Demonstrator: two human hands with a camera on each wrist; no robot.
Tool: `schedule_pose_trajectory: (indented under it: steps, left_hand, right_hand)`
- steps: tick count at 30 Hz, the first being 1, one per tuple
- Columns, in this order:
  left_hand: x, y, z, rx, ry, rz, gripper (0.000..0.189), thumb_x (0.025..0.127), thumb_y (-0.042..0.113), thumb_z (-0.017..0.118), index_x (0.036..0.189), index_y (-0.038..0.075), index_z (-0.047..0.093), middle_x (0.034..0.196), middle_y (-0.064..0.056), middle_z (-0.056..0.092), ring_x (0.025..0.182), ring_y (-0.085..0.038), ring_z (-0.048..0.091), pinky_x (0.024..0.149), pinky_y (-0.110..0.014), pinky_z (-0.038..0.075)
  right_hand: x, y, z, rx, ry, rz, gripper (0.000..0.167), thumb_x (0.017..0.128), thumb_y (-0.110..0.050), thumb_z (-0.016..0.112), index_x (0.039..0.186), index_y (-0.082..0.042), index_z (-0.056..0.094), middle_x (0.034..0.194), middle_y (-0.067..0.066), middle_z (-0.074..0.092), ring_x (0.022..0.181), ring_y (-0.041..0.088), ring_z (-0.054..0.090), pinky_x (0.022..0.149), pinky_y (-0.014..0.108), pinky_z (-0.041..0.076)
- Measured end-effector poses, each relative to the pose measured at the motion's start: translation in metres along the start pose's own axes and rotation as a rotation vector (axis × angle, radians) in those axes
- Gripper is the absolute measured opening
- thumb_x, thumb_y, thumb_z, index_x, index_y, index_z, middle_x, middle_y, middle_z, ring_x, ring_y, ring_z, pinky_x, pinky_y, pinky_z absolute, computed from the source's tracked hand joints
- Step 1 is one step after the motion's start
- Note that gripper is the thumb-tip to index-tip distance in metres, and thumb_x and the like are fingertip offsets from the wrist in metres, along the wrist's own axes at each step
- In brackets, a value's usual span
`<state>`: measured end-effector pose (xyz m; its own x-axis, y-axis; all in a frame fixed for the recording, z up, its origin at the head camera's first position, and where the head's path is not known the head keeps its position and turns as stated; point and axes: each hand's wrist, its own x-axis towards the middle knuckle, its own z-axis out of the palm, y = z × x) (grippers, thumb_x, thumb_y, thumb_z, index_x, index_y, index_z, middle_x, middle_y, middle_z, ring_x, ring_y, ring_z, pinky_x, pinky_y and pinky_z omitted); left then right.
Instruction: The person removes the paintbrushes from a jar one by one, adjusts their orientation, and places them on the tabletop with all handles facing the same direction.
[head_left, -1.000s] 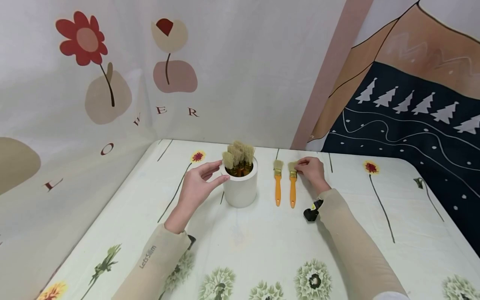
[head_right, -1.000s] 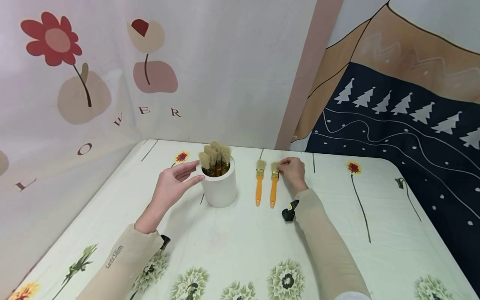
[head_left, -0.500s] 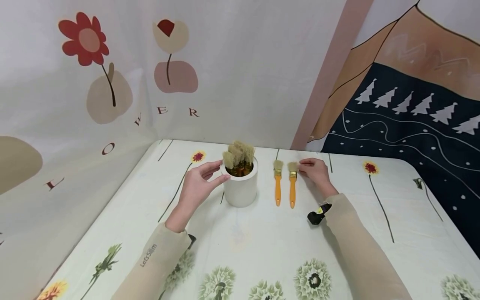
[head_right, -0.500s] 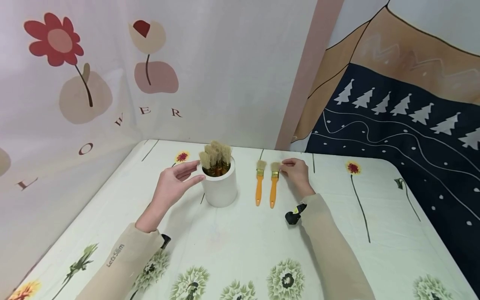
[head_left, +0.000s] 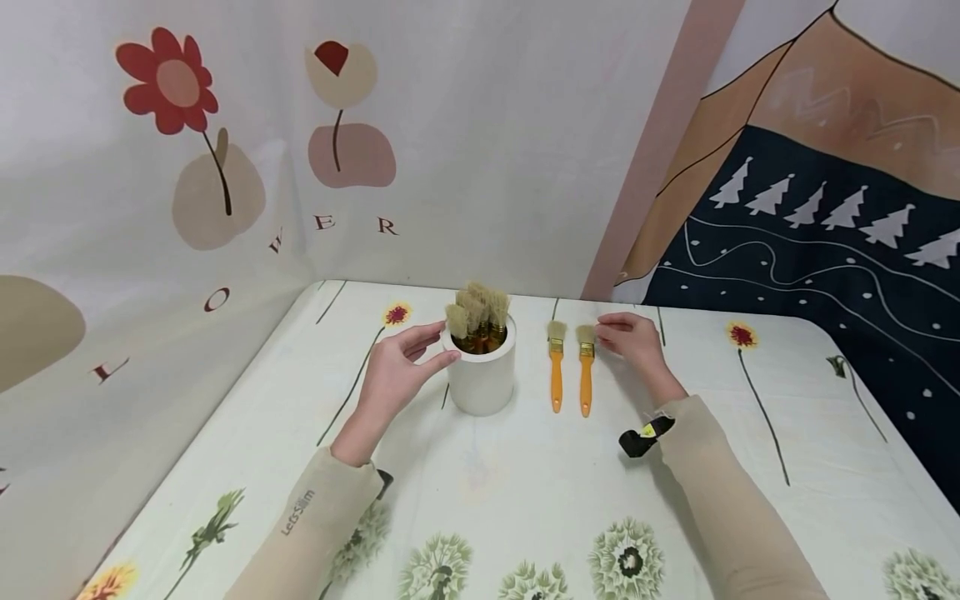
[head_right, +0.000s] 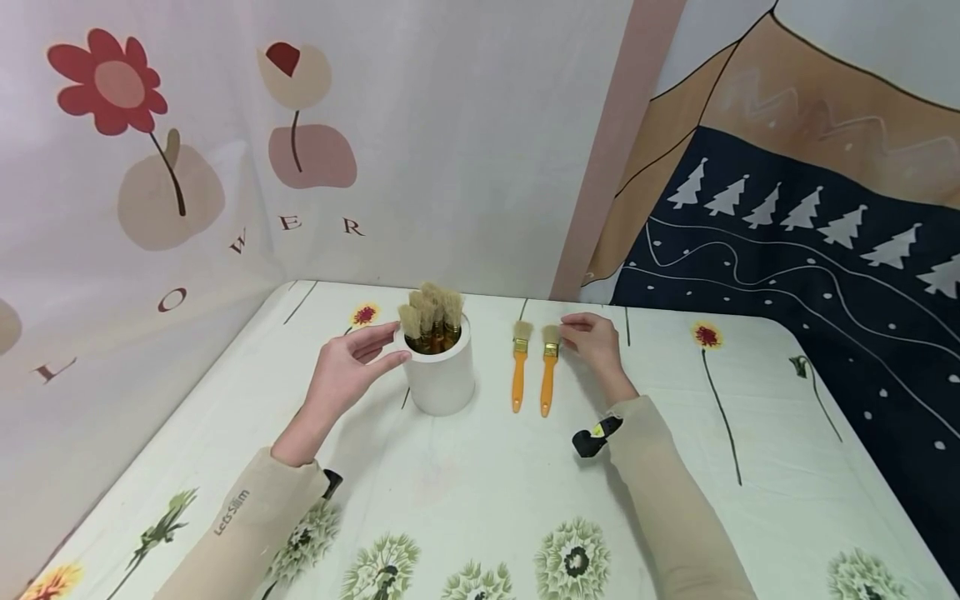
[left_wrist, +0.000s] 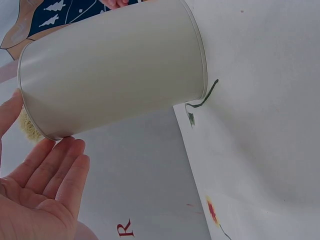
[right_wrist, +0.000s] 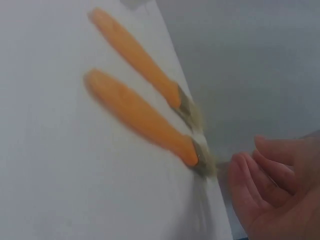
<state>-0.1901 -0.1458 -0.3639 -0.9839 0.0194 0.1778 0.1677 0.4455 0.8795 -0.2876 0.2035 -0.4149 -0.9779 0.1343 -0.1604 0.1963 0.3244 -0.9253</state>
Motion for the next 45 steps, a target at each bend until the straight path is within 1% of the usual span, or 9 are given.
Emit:
schedule_pose_trajectory:
  steps: [4,11,15,21,23,30,33,39,45]
  left_hand:
    - [0.000,-0.001,0.000,0.003,-0.002,0.002,0.054,0.084,0.031,0.081,0.133,0.013,0.065,0.135,-0.007,0.066,0.125,-0.021,0.064,0.107,-0.034,0.051]
    - [0.000,-0.001,0.000,0.007,0.005,0.007,0.053,0.084,0.031,0.081,0.132,0.014,0.066,0.134,-0.007,0.067,0.124,-0.021,0.064,0.106,-0.034,0.052]
    - [0.000,0.000,0.000,0.003,0.006,0.008,0.053,0.084,0.030,0.081,0.132,0.013,0.066,0.134,-0.007,0.067,0.124,-0.021,0.064,0.106,-0.033,0.052]
    - [0.000,0.001,0.000,0.000,0.006,0.000,0.053,0.084,0.029,0.081,0.132,0.014,0.066,0.134,-0.007,0.067,0.124,-0.021,0.064,0.106,-0.032,0.052]
    - [-0.001,0.001,0.000,0.001,0.007,-0.002,0.052,0.084,0.029,0.081,0.132,0.014,0.066,0.134,-0.007,0.067,0.124,-0.021,0.064,0.106,-0.032,0.052]
    - [-0.001,0.000,0.001,-0.006,0.002,0.004,0.053,0.084,0.028,0.081,0.133,0.012,0.065,0.134,-0.010,0.066,0.124,-0.023,0.064,0.107,-0.036,0.051]
    - [0.000,-0.001,0.001,-0.009,0.000,0.006,0.054,0.084,0.028,0.081,0.133,0.012,0.065,0.134,-0.011,0.066,0.125,-0.024,0.064,0.108,-0.037,0.051]
    - [0.000,0.002,0.000,-0.003,0.002,-0.003,0.052,0.085,0.029,0.081,0.132,0.013,0.066,0.134,-0.008,0.067,0.125,-0.022,0.064,0.107,-0.035,0.051]
    - [0.000,0.001,0.000,-0.004,0.002,-0.002,0.053,0.084,0.029,0.081,0.132,0.013,0.066,0.134,-0.008,0.067,0.125,-0.022,0.064,0.107,-0.034,0.051]
  right_hand:
    - [-0.005,-0.005,0.002,0.030,-0.015,-0.023,0.037,0.097,-0.016,0.065,0.130,0.000,0.061,0.116,0.012,0.065,0.082,-0.001,0.063,0.078,0.013,0.058]
    - [-0.021,-0.023,0.006,0.021,-0.046,-0.079,0.040,0.098,-0.022,0.064,0.134,-0.003,0.060,0.128,0.016,0.062,0.088,-0.001,0.063,0.082,0.011,0.056]
    - [-0.030,-0.034,0.010,0.031,-0.059,-0.104,0.041,0.098,-0.025,0.064,0.133,-0.005,0.060,0.129,0.016,0.061,0.097,0.006,0.066,0.086,0.013,0.056]
    - [-0.042,-0.049,0.017,0.060,-0.087,-0.162,0.038,0.098,-0.022,0.064,0.132,-0.005,0.061,0.130,0.017,0.062,0.109,0.019,0.068,0.089,0.018,0.057]
    - [-0.045,-0.053,0.020,0.073,-0.098,-0.178,0.038,0.098,-0.021,0.064,0.132,-0.004,0.061,0.129,0.017,0.062,0.107,0.017,0.068,0.089,0.019,0.057]
    - [-0.059,-0.067,0.029,0.135,-0.115,-0.236,0.036,0.097,-0.018,0.066,0.128,-0.002,0.062,0.126,0.016,0.063,0.093,0.000,0.067,0.087,0.016,0.057]
    - [-0.066,-0.073,0.032,0.151,-0.120,-0.267,0.034,0.096,-0.017,0.066,0.127,-0.002,0.063,0.126,0.018,0.064,0.094,0.001,0.067,0.087,0.017,0.057]
    - [-0.080,-0.085,0.040,0.192,-0.144,-0.335,0.033,0.095,-0.016,0.068,0.123,-0.001,0.064,0.118,0.013,0.066,0.094,0.006,0.070,0.088,0.022,0.059]
    - [-0.090,-0.094,0.053,0.232,-0.194,-0.400,0.029,0.095,-0.012,0.068,0.120,0.002,0.065,0.112,0.008,0.067,0.093,0.004,0.069,0.087,0.023,0.060]
